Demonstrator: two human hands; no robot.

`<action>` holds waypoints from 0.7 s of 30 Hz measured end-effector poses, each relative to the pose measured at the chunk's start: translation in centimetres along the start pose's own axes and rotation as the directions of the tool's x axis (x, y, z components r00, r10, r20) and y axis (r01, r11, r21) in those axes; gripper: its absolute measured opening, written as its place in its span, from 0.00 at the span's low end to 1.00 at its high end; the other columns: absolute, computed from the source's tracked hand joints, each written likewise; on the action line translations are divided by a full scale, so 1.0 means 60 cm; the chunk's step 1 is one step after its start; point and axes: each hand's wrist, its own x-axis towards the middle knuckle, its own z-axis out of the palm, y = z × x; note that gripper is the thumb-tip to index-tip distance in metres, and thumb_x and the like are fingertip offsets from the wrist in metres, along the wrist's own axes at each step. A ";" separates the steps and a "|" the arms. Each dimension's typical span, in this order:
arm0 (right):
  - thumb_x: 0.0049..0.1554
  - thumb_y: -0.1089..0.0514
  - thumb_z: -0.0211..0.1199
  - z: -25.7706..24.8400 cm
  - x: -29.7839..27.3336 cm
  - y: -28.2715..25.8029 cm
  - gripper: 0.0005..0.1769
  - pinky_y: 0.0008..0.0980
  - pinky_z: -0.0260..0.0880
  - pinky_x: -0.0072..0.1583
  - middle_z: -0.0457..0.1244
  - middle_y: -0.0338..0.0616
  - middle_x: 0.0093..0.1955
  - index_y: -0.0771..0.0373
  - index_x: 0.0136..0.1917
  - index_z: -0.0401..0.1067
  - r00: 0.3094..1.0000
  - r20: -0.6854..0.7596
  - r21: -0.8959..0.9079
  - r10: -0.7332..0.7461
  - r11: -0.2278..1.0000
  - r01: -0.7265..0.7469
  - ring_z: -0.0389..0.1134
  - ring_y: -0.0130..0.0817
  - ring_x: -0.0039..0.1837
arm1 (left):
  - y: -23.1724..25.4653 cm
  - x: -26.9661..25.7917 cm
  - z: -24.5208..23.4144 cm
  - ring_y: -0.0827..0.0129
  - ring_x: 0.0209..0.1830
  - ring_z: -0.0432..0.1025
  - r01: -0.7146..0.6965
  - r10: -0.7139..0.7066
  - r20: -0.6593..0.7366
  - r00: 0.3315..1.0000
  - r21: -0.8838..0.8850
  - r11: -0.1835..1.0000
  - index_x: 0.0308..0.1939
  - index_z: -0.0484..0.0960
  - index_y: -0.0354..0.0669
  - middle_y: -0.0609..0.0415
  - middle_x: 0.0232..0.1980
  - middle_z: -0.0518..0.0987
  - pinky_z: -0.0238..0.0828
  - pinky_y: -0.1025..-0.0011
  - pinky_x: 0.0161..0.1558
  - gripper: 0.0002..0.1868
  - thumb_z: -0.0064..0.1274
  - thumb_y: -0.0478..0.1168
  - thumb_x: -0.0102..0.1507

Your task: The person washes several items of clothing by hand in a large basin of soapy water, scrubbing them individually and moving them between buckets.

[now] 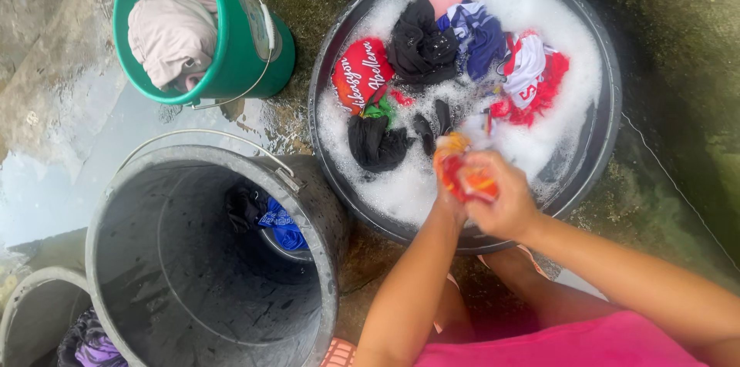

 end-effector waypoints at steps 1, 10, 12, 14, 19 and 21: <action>0.48 0.56 0.65 0.004 -0.001 -0.012 0.28 0.39 0.72 0.56 0.67 0.53 0.51 0.64 0.61 0.64 0.995 -0.016 0.016 -0.095 0.995 0.096 0.72 0.49 0.52 | -0.003 0.009 -0.017 0.55 0.63 0.72 0.032 -0.003 0.252 0.968 -0.111 0.993 0.71 0.71 0.42 0.44 0.65 0.76 0.66 0.56 0.67 0.29 0.38 0.61 0.80; 0.52 0.62 0.66 -0.043 0.059 0.159 0.22 0.48 0.70 0.56 0.62 0.57 0.56 0.60 0.61 0.73 0.996 -0.090 -0.523 0.024 0.849 -0.068 0.67 0.55 0.56 | -0.011 -0.006 0.116 0.59 0.60 0.74 0.006 0.159 -0.497 0.853 0.315 0.949 0.72 0.66 0.48 0.50 0.69 0.72 0.75 0.54 0.55 0.34 0.42 0.63 0.68; 0.58 0.65 0.64 -0.052 0.070 0.190 0.16 0.51 0.67 0.64 0.58 0.60 0.63 0.62 0.60 0.70 0.967 -0.179 -0.651 0.182 0.715 -0.255 0.64 0.57 0.66 | -0.011 -0.010 0.128 0.60 0.62 0.71 0.141 0.159 -0.607 0.779 0.417 0.898 0.74 0.60 0.53 0.51 0.71 0.69 0.72 0.55 0.57 0.34 0.43 0.60 0.67; 0.51 0.61 0.67 -0.050 0.053 0.206 0.20 0.57 0.63 0.64 0.59 0.54 0.62 0.58 0.58 0.70 0.962 0.218 -0.804 0.166 0.590 0.080 0.60 0.59 0.69 | -0.011 -0.013 0.119 0.60 0.63 0.70 0.246 0.206 -0.687 0.697 0.499 0.831 0.75 0.57 0.54 0.51 0.72 0.67 0.70 0.54 0.59 0.35 0.44 0.57 0.66; 0.39 0.58 0.70 -0.038 0.043 0.318 0.45 0.56 0.62 0.65 0.56 0.62 0.70 0.67 0.70 0.63 0.845 0.391 -0.790 0.363 0.603 0.107 0.59 0.63 0.65 | -0.014 -0.034 0.021 0.55 0.69 0.67 0.377 0.346 -0.789 0.509 0.565 0.734 0.77 0.51 0.48 0.44 0.72 0.67 0.66 0.56 0.68 0.37 0.45 0.54 0.69; 0.38 0.50 0.74 -0.007 0.048 0.333 0.51 0.61 0.63 0.62 0.59 0.71 0.63 0.78 0.70 0.64 0.960 0.159 -0.844 0.232 0.536 0.011 0.60 0.68 0.65 | -0.003 -0.037 -0.006 0.62 0.69 0.65 0.319 0.407 -0.681 0.609 0.680 0.660 0.75 0.62 0.45 0.47 0.73 0.69 0.60 0.60 0.68 0.34 0.43 0.55 0.69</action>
